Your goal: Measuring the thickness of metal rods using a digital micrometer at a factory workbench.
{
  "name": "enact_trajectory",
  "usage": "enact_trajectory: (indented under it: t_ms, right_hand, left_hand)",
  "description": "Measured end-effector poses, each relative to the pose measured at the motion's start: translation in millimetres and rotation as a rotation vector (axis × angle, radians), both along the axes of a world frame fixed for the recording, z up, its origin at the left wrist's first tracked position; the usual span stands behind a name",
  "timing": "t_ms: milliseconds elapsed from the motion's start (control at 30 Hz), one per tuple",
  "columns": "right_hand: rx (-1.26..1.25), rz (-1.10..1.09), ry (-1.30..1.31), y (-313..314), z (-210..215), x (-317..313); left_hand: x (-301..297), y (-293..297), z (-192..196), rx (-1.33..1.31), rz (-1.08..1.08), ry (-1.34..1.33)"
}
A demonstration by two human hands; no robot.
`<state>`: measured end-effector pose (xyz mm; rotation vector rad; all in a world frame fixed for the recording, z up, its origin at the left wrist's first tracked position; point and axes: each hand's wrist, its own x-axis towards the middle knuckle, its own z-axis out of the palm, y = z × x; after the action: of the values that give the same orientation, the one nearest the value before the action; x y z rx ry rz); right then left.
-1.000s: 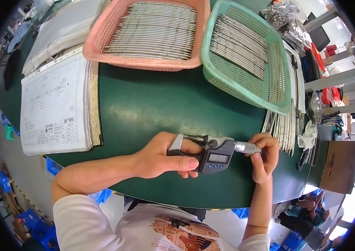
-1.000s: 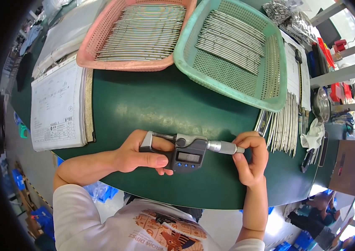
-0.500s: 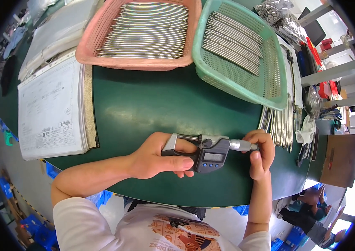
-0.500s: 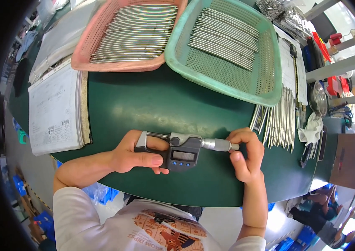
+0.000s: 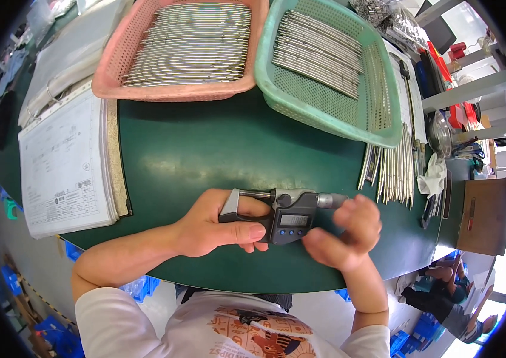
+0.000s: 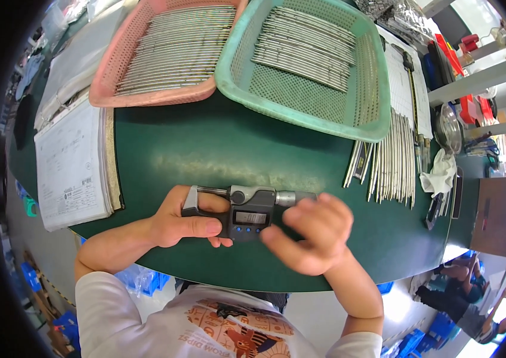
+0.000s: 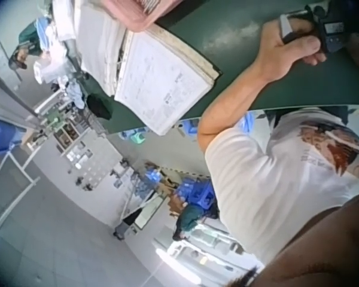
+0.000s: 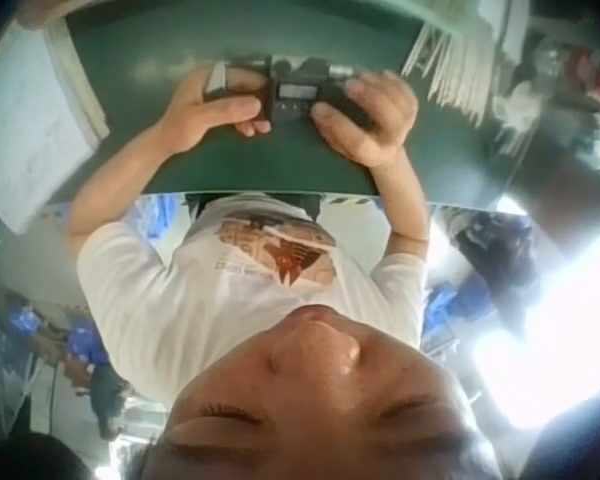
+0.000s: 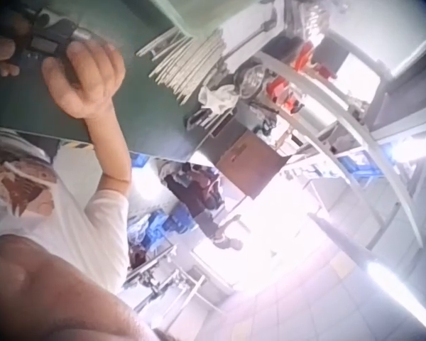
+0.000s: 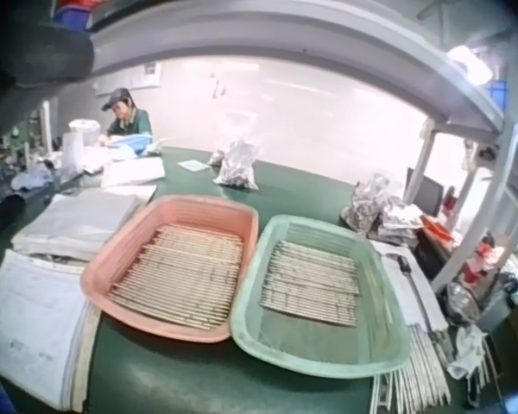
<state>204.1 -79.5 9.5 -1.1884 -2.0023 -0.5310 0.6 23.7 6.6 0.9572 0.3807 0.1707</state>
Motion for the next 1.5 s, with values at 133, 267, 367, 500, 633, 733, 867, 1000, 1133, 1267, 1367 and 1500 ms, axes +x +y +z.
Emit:
enact_trajectory:
  t_ms: [133, 267, 367, 500, 633, 733, 867, 1000, 1133, 1267, 1367, 1500]
  right_hand:
    - [0.129, -0.012, -0.036, 5, -6, -15]
    - [0.107, -0.005, -0.022, 4, -6, -16]
    - [0.096, -0.002, 0.013, 4, -6, -15]
    - [0.12, 0.011, -0.016, 7, -3, -10]
    - [-0.231, -0.05, 0.473, 6, 3, 14]
    - [-0.704, 0.044, 1.064, -4, -4, 27]
    - [-0.89, 0.105, 1.265, -7, 1, 24]
    - [-0.951, 0.132, 1.35, -9, 3, 25]
    - [-0.715, 0.028, 0.827, -4, 6, 26]
    - [-0.517, 0.219, 1.086, 2, -1, 14]
    - [-0.755, 0.202, 1.131, -3, 4, 23]
    - [-0.96, 0.105, 1.151, -8, 9, 26]
  left_hand:
    - [1, 0, -1, 0.008, -0.02, -0.018]
    - [0, 0, -3, 0.038, -0.029, -0.036]
    - [2, 0, -3, 0.024, -0.027, -0.045]
    - [1, -1, -3, 0.029, -0.026, -0.041]
    - [-1, 0, 0, 0.004, 0.01, -0.008]
    - [-1, 1, -1, 0.007, 0.011, -0.002]
    - [1, 0, 1, 0.037, 0.009, 0.018]
    - [-1, 0, 0, 0.032, -0.016, -0.01]
    - [-3, 1, 1, -0.041, -0.01, 0.024]
    - [-2, -1, -3, -0.034, -0.04, 0.003]
    - [-3, -1, -3, -0.007, -0.027, 0.0]
    - [-2, -1, 0, -0.028, -0.006, 0.01]
